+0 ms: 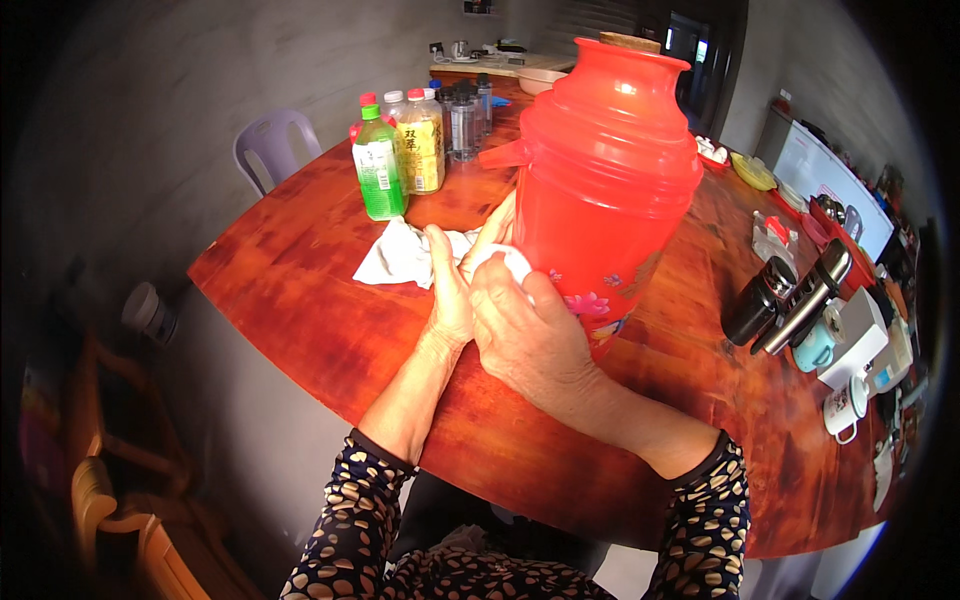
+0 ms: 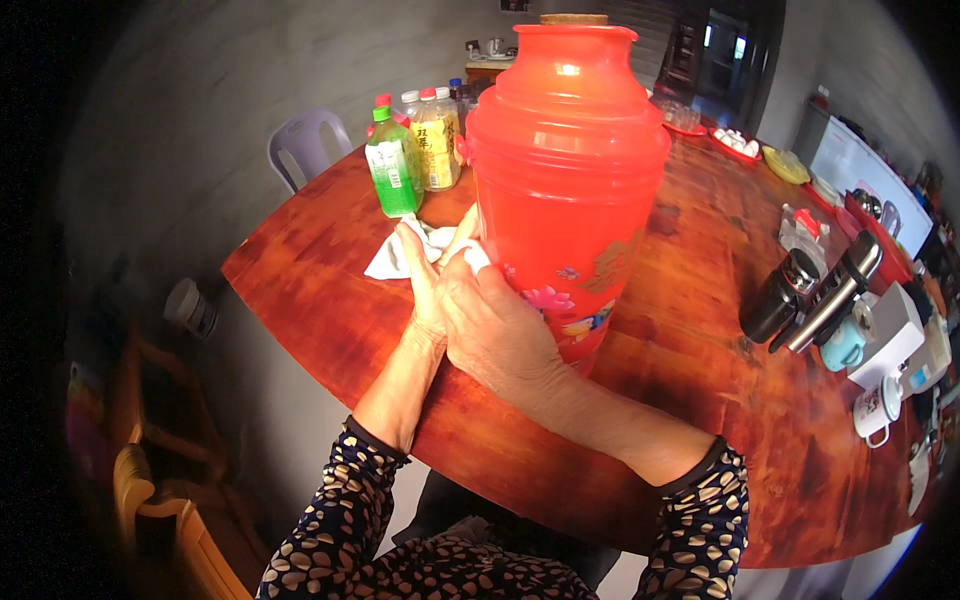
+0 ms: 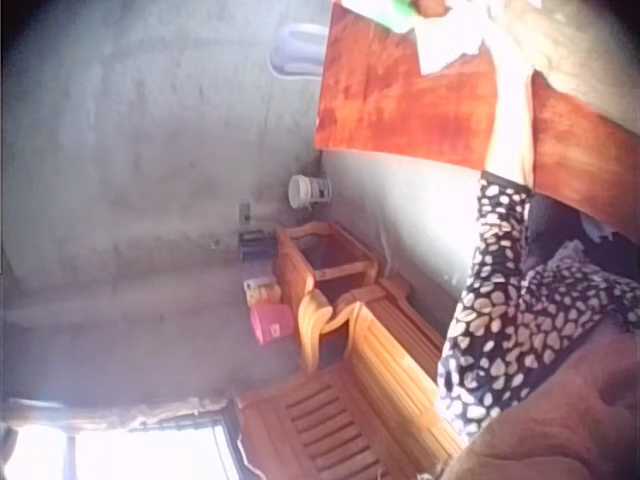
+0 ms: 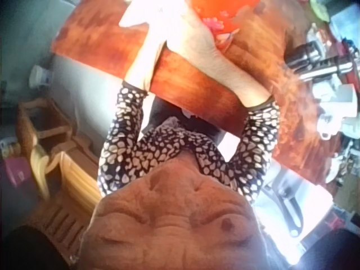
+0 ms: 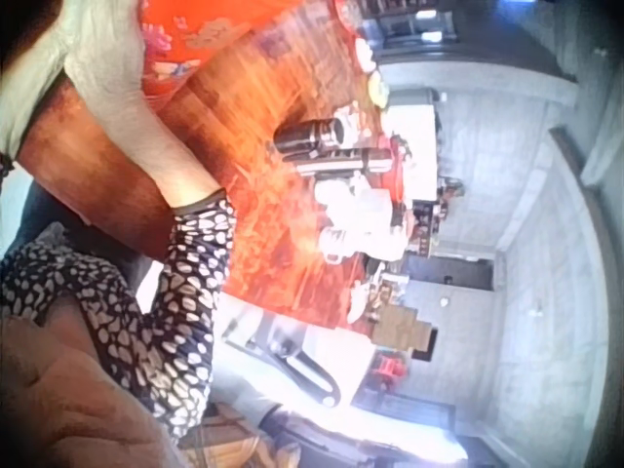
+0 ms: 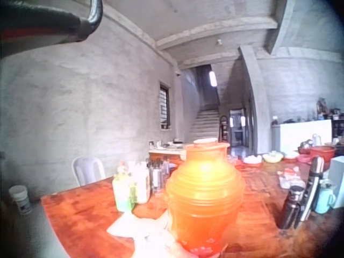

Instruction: The person wipes the exterior of a red thermos with a white cloth, rotating it to clean the sides and handle. The person then wipes the wooden table surface with the same cloth.

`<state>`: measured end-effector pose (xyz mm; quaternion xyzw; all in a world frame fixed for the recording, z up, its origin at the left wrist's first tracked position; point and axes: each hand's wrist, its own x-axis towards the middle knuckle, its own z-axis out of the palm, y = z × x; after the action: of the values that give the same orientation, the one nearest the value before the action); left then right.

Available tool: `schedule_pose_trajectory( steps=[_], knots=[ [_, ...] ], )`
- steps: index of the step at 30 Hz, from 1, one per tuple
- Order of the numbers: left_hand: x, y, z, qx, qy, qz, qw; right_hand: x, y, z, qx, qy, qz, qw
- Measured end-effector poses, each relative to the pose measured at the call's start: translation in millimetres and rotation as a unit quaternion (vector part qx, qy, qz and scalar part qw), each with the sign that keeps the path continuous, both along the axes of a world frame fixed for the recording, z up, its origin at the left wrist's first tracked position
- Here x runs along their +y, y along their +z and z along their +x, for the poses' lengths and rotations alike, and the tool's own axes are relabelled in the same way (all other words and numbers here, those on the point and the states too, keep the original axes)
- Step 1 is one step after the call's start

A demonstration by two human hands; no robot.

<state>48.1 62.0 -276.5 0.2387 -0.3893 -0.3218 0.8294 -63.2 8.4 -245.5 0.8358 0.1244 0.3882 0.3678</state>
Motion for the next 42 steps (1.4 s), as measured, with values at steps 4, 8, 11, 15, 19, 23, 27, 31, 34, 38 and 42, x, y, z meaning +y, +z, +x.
schedule_pose_trajectory(
  steps=[4,8,11,15,19,23,27,31,34,38,42],
  knots=[
    [-4,-4,5,0.012,-0.027,-0.026,0.999,-6,-20,-9,0.061,0.02,-0.012,0.998],
    [-3,-6,2,0.081,-0.067,-0.045,0.993,-18,-30,-26,0.063,0.072,-0.039,0.995],
    [-5,-13,1,-0.067,0.01,0.007,0.998,-29,-31,-31,-0.04,0.097,0.005,0.994],
    [-1,-20,7,-0.111,0.078,0.034,0.99,-36,6,-34,-0.191,0.133,0.135,0.963],
    [-3,-2,-5,-0.171,0.089,0.019,0.981,-50,15,-25,-0.287,0.193,0.207,0.915],
    [-3,-7,-7,-0.142,0.09,0.036,0.985,-55,24,-25,-0.299,0.245,0.293,0.874],
    [-1,-14,-2,-0.154,0.123,0.079,0.977,-63,31,-25,-0.295,0.281,0.395,0.823],
    [-3,-3,-10,-0.175,0.108,0.059,0.977,-70,29,-23,-0.22,0.353,0.662,0.624],
    [1,-6,-6,-0.174,0.124,0.074,0.974,-79,32,-23,-0.142,0.301,0.83,0.449],
    [-3,-4,-12,-0.204,0.172,0.086,0.96,-106,1,-6,-0.162,0.296,0.786,0.518],
    [7,16,-37,-0.214,0.225,0.1,0.945,-128,-19,-21,0.015,0.256,0.883,0.393]
  ],
)
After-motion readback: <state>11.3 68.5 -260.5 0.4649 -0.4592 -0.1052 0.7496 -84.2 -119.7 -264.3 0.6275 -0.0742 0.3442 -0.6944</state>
